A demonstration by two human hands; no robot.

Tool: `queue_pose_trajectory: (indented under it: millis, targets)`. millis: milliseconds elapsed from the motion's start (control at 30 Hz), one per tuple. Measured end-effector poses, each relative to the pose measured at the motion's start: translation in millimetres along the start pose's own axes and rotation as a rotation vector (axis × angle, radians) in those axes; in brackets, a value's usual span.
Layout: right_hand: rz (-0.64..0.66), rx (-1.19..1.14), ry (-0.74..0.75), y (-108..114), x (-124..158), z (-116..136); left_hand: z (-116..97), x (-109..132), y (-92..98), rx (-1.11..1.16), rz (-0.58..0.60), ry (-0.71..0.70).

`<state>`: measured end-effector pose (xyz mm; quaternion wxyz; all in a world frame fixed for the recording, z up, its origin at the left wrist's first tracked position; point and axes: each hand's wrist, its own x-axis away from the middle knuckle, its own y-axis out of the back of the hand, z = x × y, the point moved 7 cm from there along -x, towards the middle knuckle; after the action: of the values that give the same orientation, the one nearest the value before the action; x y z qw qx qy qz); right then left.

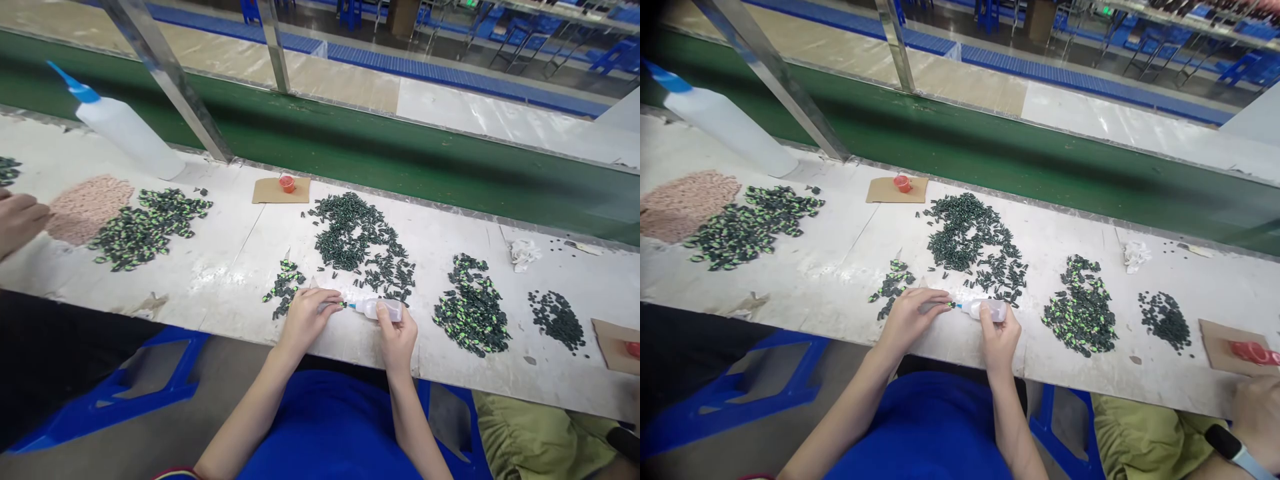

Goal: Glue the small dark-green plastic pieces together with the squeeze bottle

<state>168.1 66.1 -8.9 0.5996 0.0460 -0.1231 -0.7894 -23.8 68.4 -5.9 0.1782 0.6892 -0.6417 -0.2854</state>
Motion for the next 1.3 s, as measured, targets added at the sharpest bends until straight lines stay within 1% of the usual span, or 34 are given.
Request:
queue_pose_trajectory:
  millis: [233,667,1033,1300]
  targets:
    - [-0.004,0.015,0.001,0.4,0.7,-1.0,-0.9,-0.4,0.2,-0.006,0.005,0.008]
    - [-0.070,-0.005,0.025,4.1,1.3,3.7,-0.7,-1.3,0.0,-0.002,0.034,0.017]
    - [-0.032,0.012,0.019,1.5,0.8,0.6,-0.4,-3.1,-0.3,0.010,0.032,0.023]
    - [-0.050,0.024,0.031,1.6,1.5,3.3,1.3,-2.5,-0.7,0.008,0.022,0.004]
